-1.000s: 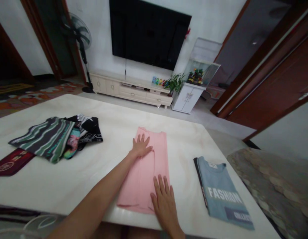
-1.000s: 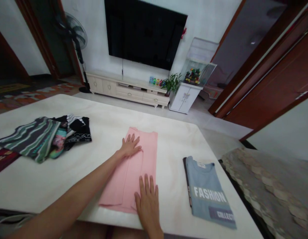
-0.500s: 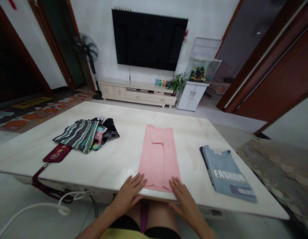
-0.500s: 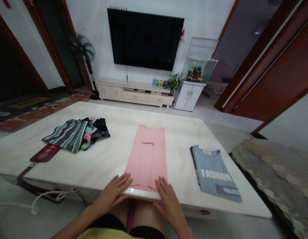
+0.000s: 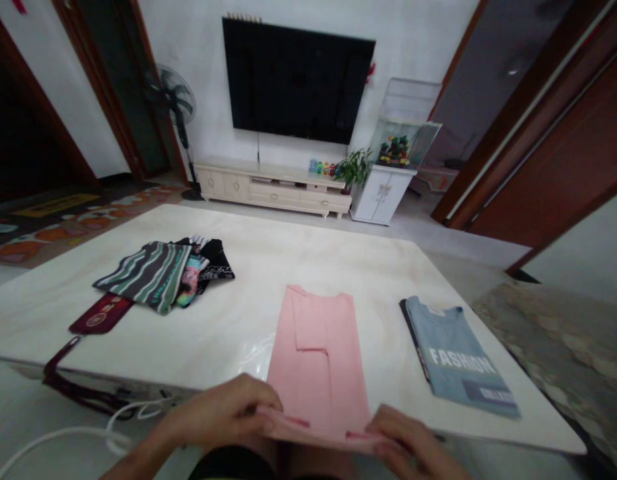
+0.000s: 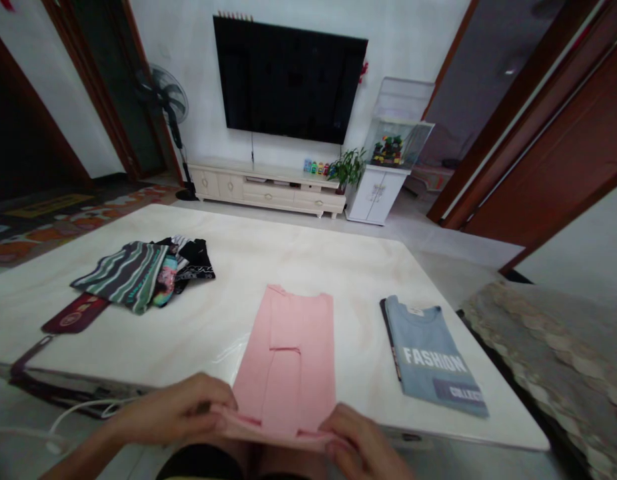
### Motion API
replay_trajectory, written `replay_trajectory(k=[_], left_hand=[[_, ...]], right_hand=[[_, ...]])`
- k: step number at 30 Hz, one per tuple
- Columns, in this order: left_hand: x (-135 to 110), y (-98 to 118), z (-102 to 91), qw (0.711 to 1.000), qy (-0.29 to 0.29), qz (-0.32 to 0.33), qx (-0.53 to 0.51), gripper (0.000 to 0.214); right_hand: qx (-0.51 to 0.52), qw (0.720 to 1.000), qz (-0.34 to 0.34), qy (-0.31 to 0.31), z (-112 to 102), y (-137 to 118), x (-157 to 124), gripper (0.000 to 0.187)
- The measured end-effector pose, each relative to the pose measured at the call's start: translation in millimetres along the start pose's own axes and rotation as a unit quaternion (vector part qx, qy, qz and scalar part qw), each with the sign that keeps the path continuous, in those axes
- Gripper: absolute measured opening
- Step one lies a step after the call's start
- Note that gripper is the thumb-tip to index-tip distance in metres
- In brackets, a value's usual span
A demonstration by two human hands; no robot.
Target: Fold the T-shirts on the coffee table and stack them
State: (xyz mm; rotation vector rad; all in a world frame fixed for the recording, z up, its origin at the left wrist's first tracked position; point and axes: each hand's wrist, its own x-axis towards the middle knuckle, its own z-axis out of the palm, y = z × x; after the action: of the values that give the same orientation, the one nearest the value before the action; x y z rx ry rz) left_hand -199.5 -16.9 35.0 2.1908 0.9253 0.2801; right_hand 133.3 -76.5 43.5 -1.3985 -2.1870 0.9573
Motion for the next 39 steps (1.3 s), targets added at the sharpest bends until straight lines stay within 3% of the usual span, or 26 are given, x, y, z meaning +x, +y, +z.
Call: replay_trajectory(k=[3,7,9,11,17,21,25,28,31,36,39], left_hand=[[70,-21,-43.9,1.000,0.012,-0.014,-0.020,0.023],[167,-62,-71.7,0.992,0.067,-0.108,0.007,0.017],[190,-79,-73.6,0.988,0.078,-0.133,0.021,0.015],[198,-91,-73.8,0.987,0.081,-0.133,0.031,0.013],[208,-109,-76.7,0.979,0.117,-0.154,0.058,0.018],[219,-114,-62.4,0.964,0.164,-0.193,0.082,0.025],[214,-109,-55.7,0.965,0.182,-0.176,0.068,0.021],[204,-96,-67.0,0.970,0.199,-0.136,0.041,0.014],[194,-76,-87.1,0.967,0.233,-0.097,0.021,0.014],[178,-29,-118.4,0.952,0.304,-0.001,-0.031,0.016],[167,0,-128.0,0.936,0.343,0.049,-0.058,0.017]], right_hand=[[-0.036,0.999,0.032,0.021,-42,11,73,0.023],[-0.106,0.989,0.098,0.038,-58,55,179,0.014],[-0.115,0.986,0.116,0.035,-58,76,208,0.007],[-0.119,0.985,0.126,0.027,-60,90,221,0.010],[-0.147,0.975,0.154,0.061,-69,111,230,0.016],[-0.173,0.957,0.211,0.096,-56,122,236,0.031],[-0.159,0.953,0.238,0.100,-49,124,229,0.029],[-0.138,0.959,0.211,0.130,-61,112,216,0.021],[-0.113,0.960,0.159,0.200,-85,90,198,0.013],[-0.069,0.943,0.074,0.316,-126,47,166,0.025],[-0.055,0.924,0.024,0.378,-136,15,146,0.027]])
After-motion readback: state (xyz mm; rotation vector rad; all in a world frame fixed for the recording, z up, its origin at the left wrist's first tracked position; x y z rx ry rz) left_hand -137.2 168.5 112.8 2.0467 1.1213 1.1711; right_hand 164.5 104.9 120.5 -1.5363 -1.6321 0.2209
